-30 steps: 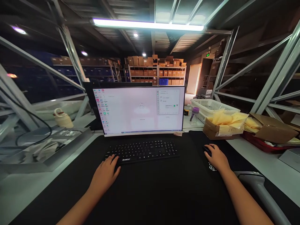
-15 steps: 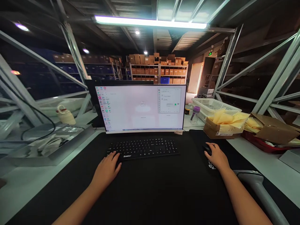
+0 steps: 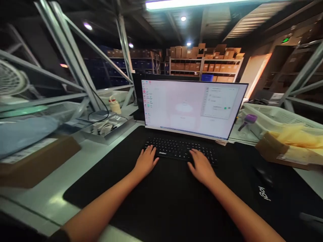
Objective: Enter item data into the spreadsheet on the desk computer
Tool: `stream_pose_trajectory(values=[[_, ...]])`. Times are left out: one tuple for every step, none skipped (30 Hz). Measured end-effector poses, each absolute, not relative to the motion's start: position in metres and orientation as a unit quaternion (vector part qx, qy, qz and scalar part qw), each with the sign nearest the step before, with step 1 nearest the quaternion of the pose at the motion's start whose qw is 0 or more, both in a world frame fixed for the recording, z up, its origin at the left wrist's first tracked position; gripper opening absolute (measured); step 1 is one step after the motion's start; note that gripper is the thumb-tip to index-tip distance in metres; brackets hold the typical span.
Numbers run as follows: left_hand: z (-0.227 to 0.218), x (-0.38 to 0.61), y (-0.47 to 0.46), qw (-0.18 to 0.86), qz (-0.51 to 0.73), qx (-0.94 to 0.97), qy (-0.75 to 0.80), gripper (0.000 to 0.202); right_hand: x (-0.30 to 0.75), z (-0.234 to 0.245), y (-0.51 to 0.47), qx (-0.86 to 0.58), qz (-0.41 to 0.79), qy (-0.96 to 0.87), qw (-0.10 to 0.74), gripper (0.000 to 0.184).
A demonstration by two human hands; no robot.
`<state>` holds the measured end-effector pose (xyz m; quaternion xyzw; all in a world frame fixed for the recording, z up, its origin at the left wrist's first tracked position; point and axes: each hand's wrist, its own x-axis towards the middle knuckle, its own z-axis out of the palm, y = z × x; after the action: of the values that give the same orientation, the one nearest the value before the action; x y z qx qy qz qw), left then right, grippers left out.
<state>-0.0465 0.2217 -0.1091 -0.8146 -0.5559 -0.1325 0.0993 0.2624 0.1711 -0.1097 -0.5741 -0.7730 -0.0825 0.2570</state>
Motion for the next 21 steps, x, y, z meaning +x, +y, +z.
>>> stream_pose_trajectory(values=[[-0.11, -0.047, 0.222, 0.092, -0.137, -0.811, -0.562, 0.054, 0.231, -0.109, 0.181, -0.55, -0.062, -0.793, 0.253, 0.058], [-0.112, -0.048, 0.222, 0.085, -0.143, -0.807, -0.567, 0.057, 0.203, -0.107, 0.191, -0.537, -0.052, -0.804, 0.25, 0.061], [-0.114, -0.05, 0.224, 0.076, -0.152, -0.804, -0.57, 0.059, 0.18, -0.106, 0.2, -0.532, -0.05, -0.808, 0.249, 0.061], [-0.116, -0.051, 0.226, 0.065, -0.168, -0.804, -0.567, 0.061, 0.161, -0.105, 0.208, -0.528, -0.053, -0.81, 0.25, 0.061], [-0.117, -0.053, 0.23, 0.052, -0.188, -0.805, -0.56, 0.063, 0.147, -0.105, 0.216, -0.527, -0.057, -0.81, 0.251, 0.06], [-0.118, -0.055, 0.235, 0.04, -0.21, -0.808, -0.549, 0.064, 0.137, -0.105, 0.222, -0.53, -0.061, -0.807, 0.253, 0.059], [-0.118, -0.057, 0.241, 0.03, -0.232, -0.81, -0.538, 0.064, 0.13, -0.106, 0.226, -0.539, -0.064, -0.8, 0.255, 0.058], [-0.118, -0.059, 0.248, 0.023, -0.25, -0.811, -0.528, 0.063, 0.126, -0.107, 0.229, -0.554, -0.068, -0.79, 0.255, 0.057], [-0.117, -0.061, 0.254, 0.019, -0.265, -0.809, -0.524, 0.061, 0.125, -0.109, 0.23, -0.57, -0.071, -0.779, 0.251, 0.056], [-0.116, -0.063, 0.261, 0.018, -0.277, -0.805, -0.524, 0.059, 0.124, -0.111, 0.231, -0.587, -0.076, -0.768, 0.244, 0.054], [-0.116, -0.066, 0.267, 0.016, -0.285, -0.8, -0.527, 0.057, 0.125, -0.113, 0.23, -0.6, -0.082, -0.76, 0.236, 0.052], [-0.115, -0.068, 0.272, 0.013, -0.295, -0.795, -0.53, 0.056, 0.126, -0.115, 0.229, -0.609, -0.087, -0.755, 0.229, 0.05], [-0.114, -0.071, 0.276, 0.01, -0.304, -0.791, -0.531, 0.058, 0.127, -0.117, 0.228, -0.612, -0.093, -0.753, 0.222, 0.049], [-0.114, -0.074, 0.278, 0.008, -0.312, -0.789, -0.529, 0.061, 0.128, -0.119, 0.227, -0.613, -0.098, -0.753, 0.22, 0.048], [-0.114, -0.076, 0.278, 0.006, -0.318, -0.791, -0.523, 0.065, 0.129, -0.12, 0.227, -0.613, -0.101, -0.752, 0.219, 0.048], [-0.113, -0.078, 0.277, 0.006, -0.323, -0.794, -0.514, 0.068, 0.129, -0.121, 0.226, -0.613, -0.102, -0.752, 0.22, 0.048], [-0.112, -0.08, 0.274, 0.006, -0.327, -0.799, -0.504, 0.069, 0.129, -0.121, 0.226, -0.613, -0.102, -0.752, 0.219, 0.048], [-0.111, -0.081, 0.271, 0.007, -0.331, -0.805, -0.493, 0.07, 0.129, -0.121, 0.226, -0.613, -0.101, -0.752, 0.219, 0.047], [-0.11, -0.081, 0.268, 0.009, -0.332, -0.81, -0.483, 0.07, 0.128, -0.12, 0.226, -0.615, -0.099, -0.752, 0.218, 0.047], [-0.109, -0.081, 0.264, 0.009, -0.333, -0.817, -0.472, 0.07, 0.128, -0.12, 0.226, -0.617, -0.096, -0.75, 0.217, 0.047], [-0.107, -0.08, 0.262, 0.01, -0.333, -0.823, -0.461, 0.069, 0.127, -0.119, 0.226, -0.619, -0.093, -0.749, 0.216, 0.046]])
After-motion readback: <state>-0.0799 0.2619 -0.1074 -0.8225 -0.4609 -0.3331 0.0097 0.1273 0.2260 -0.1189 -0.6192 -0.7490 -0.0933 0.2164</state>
